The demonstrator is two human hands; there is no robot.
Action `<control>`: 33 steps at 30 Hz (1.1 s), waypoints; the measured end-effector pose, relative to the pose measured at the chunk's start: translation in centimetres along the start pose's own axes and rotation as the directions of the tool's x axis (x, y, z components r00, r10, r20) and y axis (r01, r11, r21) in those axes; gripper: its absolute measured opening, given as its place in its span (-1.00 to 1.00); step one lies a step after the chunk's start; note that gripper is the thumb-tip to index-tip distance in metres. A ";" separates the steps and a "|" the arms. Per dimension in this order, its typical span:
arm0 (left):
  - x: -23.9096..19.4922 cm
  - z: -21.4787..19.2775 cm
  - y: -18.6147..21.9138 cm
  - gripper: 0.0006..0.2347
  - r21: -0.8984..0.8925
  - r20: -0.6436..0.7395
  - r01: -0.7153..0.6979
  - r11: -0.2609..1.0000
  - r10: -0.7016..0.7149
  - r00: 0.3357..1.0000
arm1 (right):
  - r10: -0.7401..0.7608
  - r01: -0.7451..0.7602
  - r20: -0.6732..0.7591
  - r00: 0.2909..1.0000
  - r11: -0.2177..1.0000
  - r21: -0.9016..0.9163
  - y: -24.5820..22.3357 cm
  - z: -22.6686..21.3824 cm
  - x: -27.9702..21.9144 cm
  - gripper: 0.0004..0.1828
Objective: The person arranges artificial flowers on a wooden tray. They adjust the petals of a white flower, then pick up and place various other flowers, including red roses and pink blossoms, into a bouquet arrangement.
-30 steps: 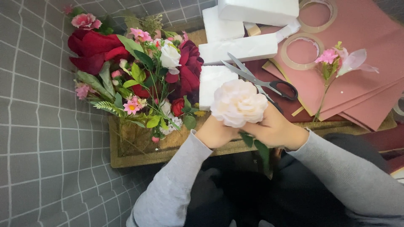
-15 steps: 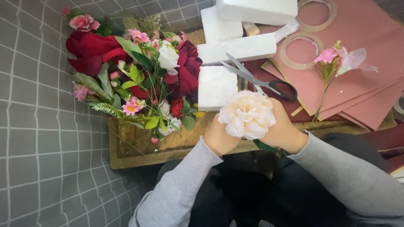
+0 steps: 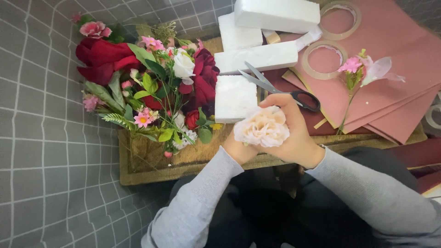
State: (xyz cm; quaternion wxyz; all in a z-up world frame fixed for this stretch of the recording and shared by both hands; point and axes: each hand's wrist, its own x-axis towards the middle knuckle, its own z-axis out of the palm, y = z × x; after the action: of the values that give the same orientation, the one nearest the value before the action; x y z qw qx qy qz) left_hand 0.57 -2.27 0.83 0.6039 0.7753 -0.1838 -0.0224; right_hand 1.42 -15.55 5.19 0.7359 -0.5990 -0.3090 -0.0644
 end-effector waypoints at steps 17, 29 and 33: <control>-1.5 0.2 0.9 -0.66 0.203 -0.073 -0.017 0.979 0.033 0.997 | 0.012 -0.016 -0.022 1.000 0.982 -0.189 -2.3 0.1 0.8 -0.76; -2.5 -1.5 0.5 -0.62 -0.193 -0.068 0.030 0.981 -0.044 0.997 | 0.075 -0.069 0.008 0.997 0.956 -0.284 -2.9 -0.4 4.0 -0.80; -3.0 -1.8 0.3 -0.73 -0.425 -0.052 0.144 0.893 -0.183 0.982 | 0.077 -0.024 0.142 0.987 0.939 -0.344 -1.6 -2.0 3.6 -0.66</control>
State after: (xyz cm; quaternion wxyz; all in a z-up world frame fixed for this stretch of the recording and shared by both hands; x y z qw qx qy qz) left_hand -1.82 0.25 0.99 0.7599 0.6403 -0.0811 -0.0770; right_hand 4.36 -16.88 8.25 0.5964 -0.7285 -0.3332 -0.0517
